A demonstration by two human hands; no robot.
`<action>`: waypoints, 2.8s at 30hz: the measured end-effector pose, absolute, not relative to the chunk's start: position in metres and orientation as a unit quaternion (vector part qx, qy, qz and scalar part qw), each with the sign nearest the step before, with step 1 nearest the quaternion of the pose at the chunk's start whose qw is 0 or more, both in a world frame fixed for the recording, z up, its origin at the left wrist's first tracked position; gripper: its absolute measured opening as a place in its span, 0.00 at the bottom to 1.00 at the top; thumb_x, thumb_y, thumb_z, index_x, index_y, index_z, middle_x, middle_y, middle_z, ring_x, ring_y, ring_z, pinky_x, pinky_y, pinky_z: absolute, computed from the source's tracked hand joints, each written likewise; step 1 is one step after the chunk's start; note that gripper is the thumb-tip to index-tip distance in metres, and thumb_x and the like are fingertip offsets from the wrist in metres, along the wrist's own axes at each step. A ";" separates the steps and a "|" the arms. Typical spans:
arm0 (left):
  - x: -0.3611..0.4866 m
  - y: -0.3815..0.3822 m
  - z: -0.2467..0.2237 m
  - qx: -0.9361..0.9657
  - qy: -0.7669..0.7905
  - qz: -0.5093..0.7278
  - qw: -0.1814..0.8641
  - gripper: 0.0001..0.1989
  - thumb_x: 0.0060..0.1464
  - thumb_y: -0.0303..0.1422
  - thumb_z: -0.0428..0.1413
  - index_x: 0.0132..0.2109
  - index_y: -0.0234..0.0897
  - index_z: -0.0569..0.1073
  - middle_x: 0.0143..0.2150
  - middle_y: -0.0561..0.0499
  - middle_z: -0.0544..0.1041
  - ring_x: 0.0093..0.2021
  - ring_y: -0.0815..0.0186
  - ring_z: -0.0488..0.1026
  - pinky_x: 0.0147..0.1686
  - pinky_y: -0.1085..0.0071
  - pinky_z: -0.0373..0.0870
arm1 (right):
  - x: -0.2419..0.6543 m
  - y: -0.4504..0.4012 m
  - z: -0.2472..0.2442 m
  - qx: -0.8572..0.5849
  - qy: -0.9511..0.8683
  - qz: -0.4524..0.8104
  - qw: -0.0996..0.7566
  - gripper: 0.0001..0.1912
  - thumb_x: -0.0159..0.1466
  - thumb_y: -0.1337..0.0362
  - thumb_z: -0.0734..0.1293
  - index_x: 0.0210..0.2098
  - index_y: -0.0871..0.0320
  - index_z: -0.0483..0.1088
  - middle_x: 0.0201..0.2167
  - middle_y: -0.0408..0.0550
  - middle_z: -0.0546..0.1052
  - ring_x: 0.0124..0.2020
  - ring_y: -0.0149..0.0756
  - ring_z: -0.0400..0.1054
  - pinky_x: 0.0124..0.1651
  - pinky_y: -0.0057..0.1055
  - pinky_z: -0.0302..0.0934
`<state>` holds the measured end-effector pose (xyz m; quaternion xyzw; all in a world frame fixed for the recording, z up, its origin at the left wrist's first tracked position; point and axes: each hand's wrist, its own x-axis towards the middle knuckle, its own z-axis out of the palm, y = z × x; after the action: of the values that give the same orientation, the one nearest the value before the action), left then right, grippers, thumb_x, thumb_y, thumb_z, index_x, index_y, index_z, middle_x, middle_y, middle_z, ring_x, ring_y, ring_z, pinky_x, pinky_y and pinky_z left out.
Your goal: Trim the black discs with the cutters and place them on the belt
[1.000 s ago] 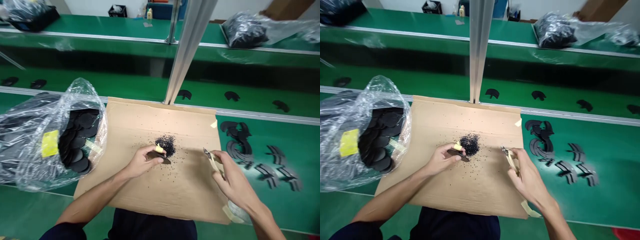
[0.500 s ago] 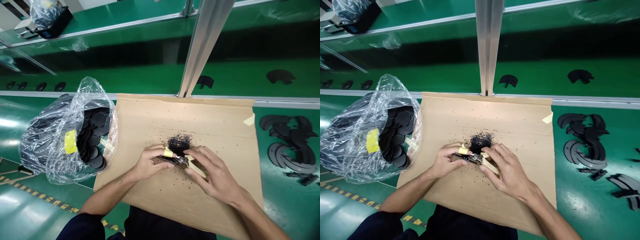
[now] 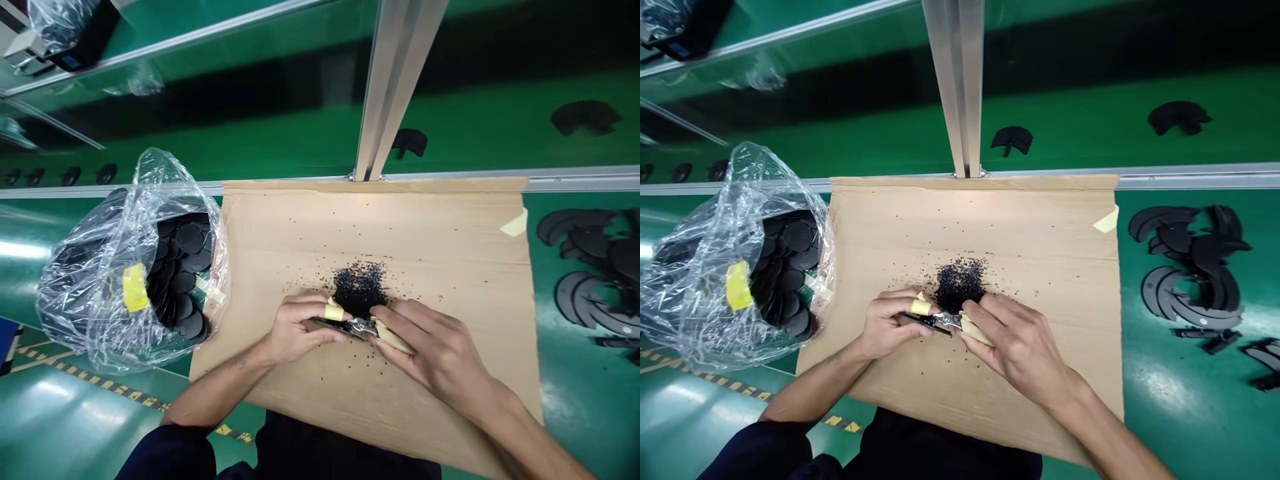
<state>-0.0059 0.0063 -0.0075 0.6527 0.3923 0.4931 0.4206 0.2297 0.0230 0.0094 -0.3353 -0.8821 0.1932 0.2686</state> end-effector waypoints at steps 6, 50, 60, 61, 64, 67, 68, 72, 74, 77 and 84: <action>-0.004 0.008 -0.003 0.649 0.407 0.492 0.414 0.14 0.54 0.41 0.66 0.41 0.34 0.82 0.29 0.48 0.80 0.32 0.66 0.74 0.33 0.71 0.71 | 0.229 0.028 0.009 -0.376 -0.866 0.168 0.284 0.10 0.71 0.62 0.64 0.48 0.60 0.70 0.37 0.52 0.78 0.34 0.37 0.73 0.34 0.32 0.68; -0.006 0.004 0.005 0.600 0.363 0.511 0.498 0.05 0.60 0.30 0.62 0.43 0.35 0.81 0.43 0.43 0.80 0.45 0.64 0.78 0.46 0.68 0.77 | 0.227 0.032 0.018 -0.366 -0.841 0.224 0.330 0.10 0.66 0.70 0.64 0.46 0.56 0.69 0.35 0.52 0.78 0.36 0.40 0.72 0.36 0.38 0.69; -0.001 -0.001 -0.002 0.558 0.375 0.523 0.524 0.05 0.57 0.31 0.64 0.41 0.35 0.82 0.41 0.43 0.81 0.42 0.65 0.78 0.43 0.70 0.78 | 0.225 0.026 0.011 -0.362 -0.849 0.200 0.327 0.12 0.66 0.71 0.63 0.49 0.57 0.69 0.36 0.53 0.77 0.35 0.40 0.73 0.37 0.37 0.70; -0.001 -0.001 -0.002 0.555 0.374 0.525 0.525 0.05 0.57 0.31 0.64 0.40 0.35 0.82 0.41 0.43 0.81 0.42 0.65 0.78 0.42 0.70 0.78 | 0.226 0.026 0.011 -0.362 -0.851 0.195 0.328 0.12 0.66 0.71 0.64 0.49 0.57 0.69 0.36 0.53 0.77 0.35 0.40 0.73 0.36 0.37 0.70; 0.000 -0.001 -0.002 0.547 0.370 0.527 0.534 0.05 0.57 0.32 0.65 0.40 0.35 0.83 0.40 0.43 0.81 0.41 0.65 0.79 0.40 0.71 0.78 | 0.228 0.027 0.011 -0.348 -0.856 0.199 0.326 0.13 0.66 0.70 0.64 0.50 0.58 0.69 0.35 0.53 0.77 0.33 0.40 0.72 0.35 0.37 0.70; 0.001 -0.002 -0.002 0.546 0.368 0.523 0.542 0.07 0.57 0.34 0.65 0.39 0.35 0.83 0.40 0.43 0.81 0.41 0.64 0.79 0.39 0.70 0.78 | 0.230 0.028 0.012 -0.339 -0.856 0.220 0.323 0.14 0.66 0.68 0.64 0.51 0.57 0.70 0.36 0.53 0.78 0.33 0.40 0.73 0.36 0.38 0.71; 0.001 -0.002 -0.002 0.545 0.368 0.523 0.543 0.07 0.57 0.35 0.64 0.39 0.35 0.83 0.40 0.42 0.81 0.40 0.64 0.79 0.39 0.70 0.78 | 0.231 0.028 0.012 -0.338 -0.856 0.223 0.322 0.15 0.66 0.68 0.64 0.52 0.57 0.70 0.36 0.52 0.78 0.34 0.40 0.73 0.37 0.38 0.71; 0.000 -0.002 -0.002 0.542 0.372 0.524 0.542 0.07 0.57 0.35 0.65 0.40 0.35 0.83 0.40 0.43 0.81 0.40 0.64 0.79 0.38 0.71 0.78 | 0.230 0.029 0.011 -0.346 -0.857 0.206 0.322 0.15 0.65 0.68 0.64 0.51 0.58 0.71 0.36 0.52 0.78 0.34 0.40 0.73 0.36 0.37 0.70; 0.000 -0.001 -0.002 0.542 0.370 0.525 0.541 0.06 0.57 0.34 0.65 0.40 0.36 0.83 0.40 0.43 0.81 0.40 0.65 0.79 0.38 0.71 0.78 | 0.228 0.029 0.011 -0.350 -0.859 0.190 0.321 0.14 0.65 0.68 0.64 0.51 0.58 0.71 0.36 0.52 0.78 0.34 0.40 0.72 0.35 0.37 0.70; -0.001 0.000 -0.001 0.546 0.365 0.525 0.542 0.06 0.56 0.32 0.65 0.40 0.36 0.83 0.40 0.44 0.81 0.41 0.65 0.79 0.39 0.71 0.78 | 0.228 0.028 0.010 -0.347 -0.863 0.180 0.321 0.14 0.66 0.68 0.64 0.51 0.59 0.71 0.35 0.53 0.77 0.33 0.40 0.72 0.35 0.36 0.69; -0.002 -0.001 -0.001 0.549 0.373 0.515 0.543 0.07 0.57 0.35 0.65 0.40 0.36 0.83 0.40 0.43 0.82 0.40 0.64 0.79 0.37 0.71 0.78 | 0.229 0.025 0.011 -0.352 -0.866 0.163 0.316 0.18 0.66 0.69 0.65 0.56 0.58 0.70 0.34 0.52 0.78 0.33 0.40 0.73 0.35 0.36 0.69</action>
<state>-0.0015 -0.0010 -0.0012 0.5489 0.3727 0.5147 0.5430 0.2289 0.0251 0.0109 -0.3521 -0.8659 0.1627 0.3159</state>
